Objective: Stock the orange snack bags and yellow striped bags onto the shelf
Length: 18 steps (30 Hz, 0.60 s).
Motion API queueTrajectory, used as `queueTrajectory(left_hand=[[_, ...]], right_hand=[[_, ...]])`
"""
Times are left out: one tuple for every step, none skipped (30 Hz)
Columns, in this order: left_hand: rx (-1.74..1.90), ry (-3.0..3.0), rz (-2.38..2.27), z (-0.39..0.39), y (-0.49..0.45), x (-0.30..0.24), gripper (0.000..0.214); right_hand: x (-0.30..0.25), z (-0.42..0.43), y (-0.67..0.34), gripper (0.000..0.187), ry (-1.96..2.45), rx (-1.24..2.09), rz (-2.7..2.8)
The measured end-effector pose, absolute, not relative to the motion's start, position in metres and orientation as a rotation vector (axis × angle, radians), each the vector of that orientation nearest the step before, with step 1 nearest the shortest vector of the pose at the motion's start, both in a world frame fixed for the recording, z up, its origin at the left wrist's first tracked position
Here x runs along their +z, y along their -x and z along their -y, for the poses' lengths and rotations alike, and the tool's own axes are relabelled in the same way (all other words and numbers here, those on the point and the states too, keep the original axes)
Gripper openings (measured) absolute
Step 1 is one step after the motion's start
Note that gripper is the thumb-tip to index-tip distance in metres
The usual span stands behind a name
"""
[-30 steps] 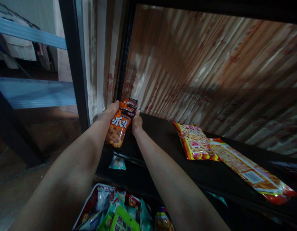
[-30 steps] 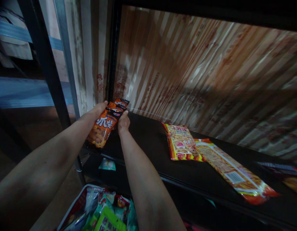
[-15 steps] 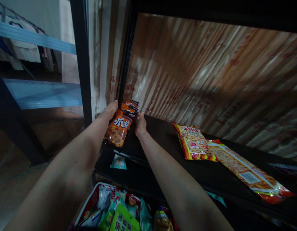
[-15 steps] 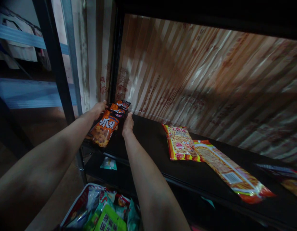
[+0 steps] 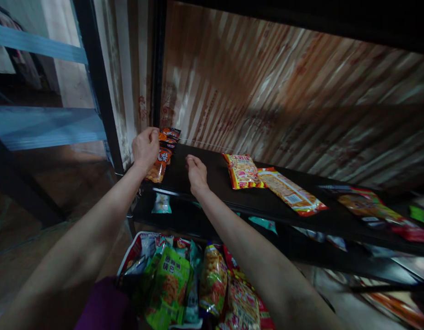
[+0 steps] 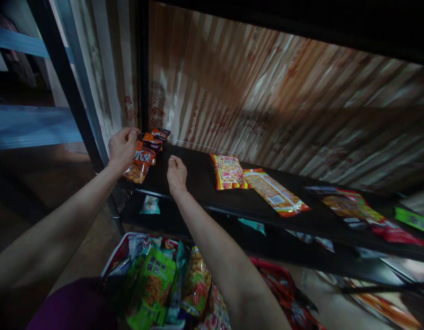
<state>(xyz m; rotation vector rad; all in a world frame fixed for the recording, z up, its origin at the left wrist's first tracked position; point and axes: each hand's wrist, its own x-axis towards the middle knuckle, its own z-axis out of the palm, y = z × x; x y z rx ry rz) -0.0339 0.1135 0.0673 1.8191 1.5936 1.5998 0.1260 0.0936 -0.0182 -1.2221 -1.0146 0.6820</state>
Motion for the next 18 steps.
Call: queueTrajectory(left_hand=[[1.685, -1.864, -1.446, -0.095, 0.029, 0.066, 0.033], [1.717, -1.887, -1.32, -0.075, 0.023, 0.063, 0.033], [1.69, -1.904, -1.207, -0.057, 0.017, 0.057, 0.033], [1.594, -1.925, -1.111, -0.038, 0.01, 0.049, 0.033], [1.494, -1.909, -1.051, -0.021, 0.002, 0.039, 0.032], [1.383, -1.881, -1.029, -0.006, -0.005, 0.027, 0.031], [1.273, -1.862, -1.034, 0.009, -0.012, 0.014, 0.029], [1.15, -1.871, -1.047, 0.023, -0.019, 0.001, 0.027], [1.028, -1.905, -1.04, 0.036, -0.026, -0.012, 0.026], [0.941, -1.941, -1.027, 0.049, -0.032, -0.024, 0.026], [0.84, -1.979, -0.995, 0.063, -0.037, -0.036, 0.026], [0.748, -2.008, -0.966, 0.077, -0.043, -0.047, 0.025], [0.684, -2.028, -0.958, 0.091, -0.048, -0.058, 0.026], [0.622, -2.042, -0.98, 0.107, -0.054, -0.069, 0.028], [0.526, -2.058, -0.992, 0.123, -0.06, -0.08, 0.029], [0.42, -2.077, -0.968, 0.139, -0.066, -0.092, 0.032], [0.31, -2.109, -0.884, 0.155, -0.073, -0.104, 0.034], [0.21, -2.155, -0.802, 0.17, -0.079, -0.116, 0.036]], right_hand=[[-0.017, -0.076, -0.127, 0.03, 1.225, 0.673, 1.01], [-0.016, -0.057, -0.129, 0.029, 1.228, 0.675, 1.025], [-0.015, -0.038, -0.132, 0.028, 1.231, 0.689, 1.051], [-0.016, -0.02, -0.135, 0.027, 1.237, 0.702, 1.076], [-0.017, -0.001, -0.139, 0.026, 1.24, 0.715, 1.092], [-0.019, 0.017, -0.144, 0.026, 1.242, 0.728, 1.1], [-0.022, 0.036, -0.15, 0.027, 1.248, 0.743, 1.104], [-0.026, 0.053, -0.157, 0.027, 1.263, 0.759, 1.111], [-0.032, 0.071, -0.166, 0.027, 1.297, 0.772, 1.124], [-0.04, 0.088, -0.176, 0.027, 1.348, 0.777, 1.149], [-0.049, 0.106, -0.187, 0.027, 1.409, 0.779, 1.174], [-0.06, 0.123, -0.2, 0.027, 1.485, 0.764, 1.215], [-0.072, 0.141, -0.213, 0.028, 1.596, 0.734, 1.27], [-0.086, 0.159, -0.227, 0.03, 1.736, 0.705, 1.318], [-0.101, 0.177, -0.24, 0.03, 1.899, 0.687, 1.371], [-0.116, 0.196, -0.253, 0.031, 2.082, 0.64, 1.394], [-0.13, 0.214, -0.266, 0.034, 2.262, 0.56, 1.387], [-0.142, 0.233, -0.279, 0.037, 2.424, 0.453, 1.33]])
